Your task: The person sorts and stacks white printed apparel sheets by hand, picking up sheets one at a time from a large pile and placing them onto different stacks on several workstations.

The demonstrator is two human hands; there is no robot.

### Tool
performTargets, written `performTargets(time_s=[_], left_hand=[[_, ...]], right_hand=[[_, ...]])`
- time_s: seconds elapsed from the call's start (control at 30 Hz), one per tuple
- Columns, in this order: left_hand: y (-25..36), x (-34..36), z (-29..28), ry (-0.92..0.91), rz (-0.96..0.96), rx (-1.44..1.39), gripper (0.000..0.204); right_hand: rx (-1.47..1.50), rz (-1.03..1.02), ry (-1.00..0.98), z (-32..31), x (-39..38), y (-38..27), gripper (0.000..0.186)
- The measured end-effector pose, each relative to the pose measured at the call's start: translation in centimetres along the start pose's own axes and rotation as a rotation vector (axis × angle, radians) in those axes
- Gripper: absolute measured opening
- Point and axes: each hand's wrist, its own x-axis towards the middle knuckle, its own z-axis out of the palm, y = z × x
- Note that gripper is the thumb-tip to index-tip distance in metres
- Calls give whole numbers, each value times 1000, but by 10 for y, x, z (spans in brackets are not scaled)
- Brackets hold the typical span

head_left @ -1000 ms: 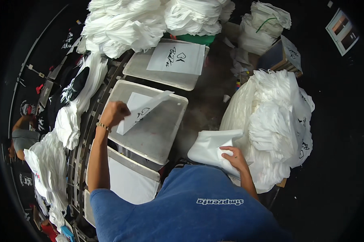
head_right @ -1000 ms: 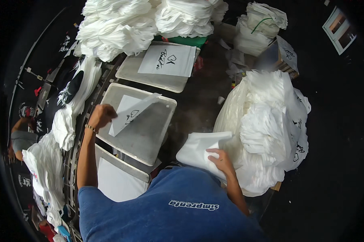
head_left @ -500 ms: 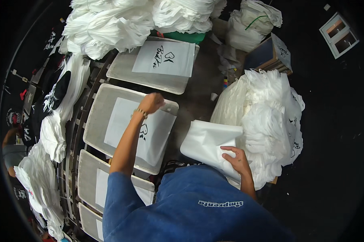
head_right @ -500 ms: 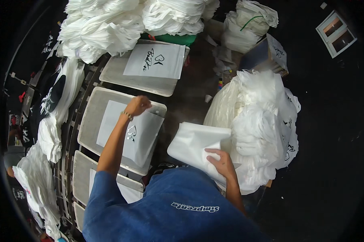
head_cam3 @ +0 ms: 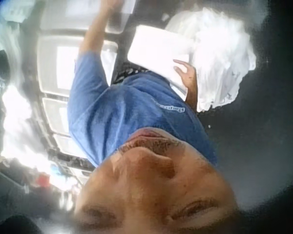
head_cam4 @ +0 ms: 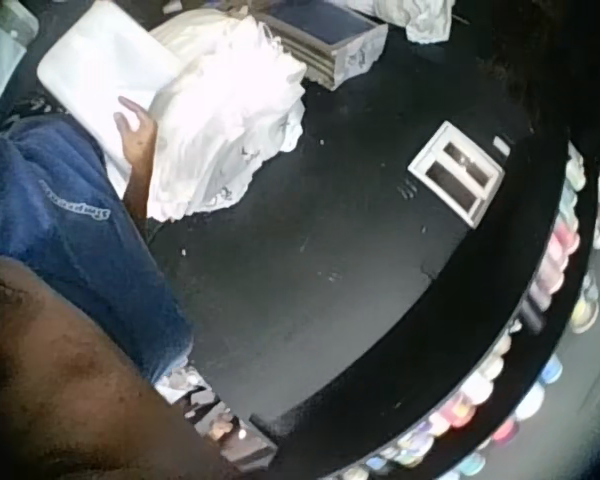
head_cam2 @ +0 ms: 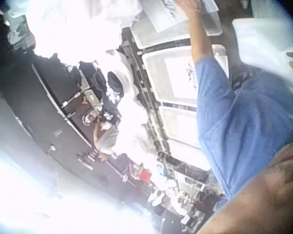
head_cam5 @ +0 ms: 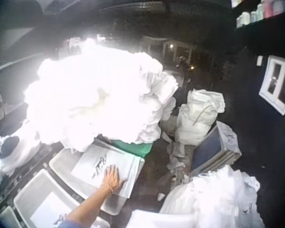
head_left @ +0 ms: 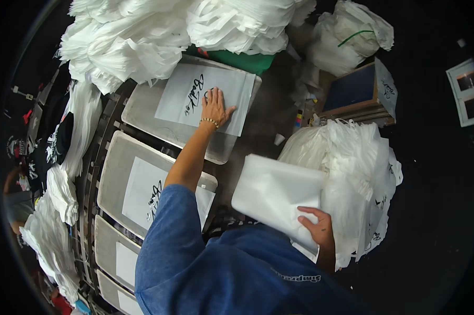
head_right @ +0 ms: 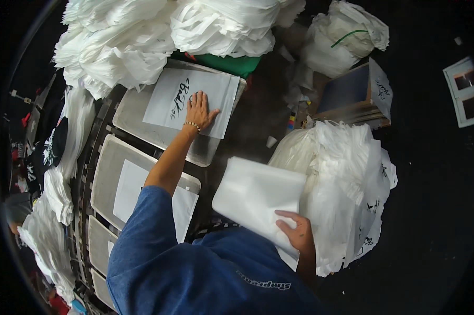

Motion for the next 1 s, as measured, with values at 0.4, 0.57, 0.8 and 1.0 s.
performTargets(time_s=[0.4, 0.57, 0.8, 1.0], left_hand=[[-15, 15, -21, 274, -257, -61, 81], [-33, 12, -14, 147, -375, -18, 83], [-55, -3, -32, 377, -310, -165, 66], [-21, -142, -102, 262, -343, -323, 31]], right_hand=[[15, 8, -111, -39, 105, -10, 24], [17, 16, -151, -41, 114, -6, 24], [-30, -33, -226, -39, 124, -4, 25], [-108, -55, -219, -37, 141, 12, 28]])
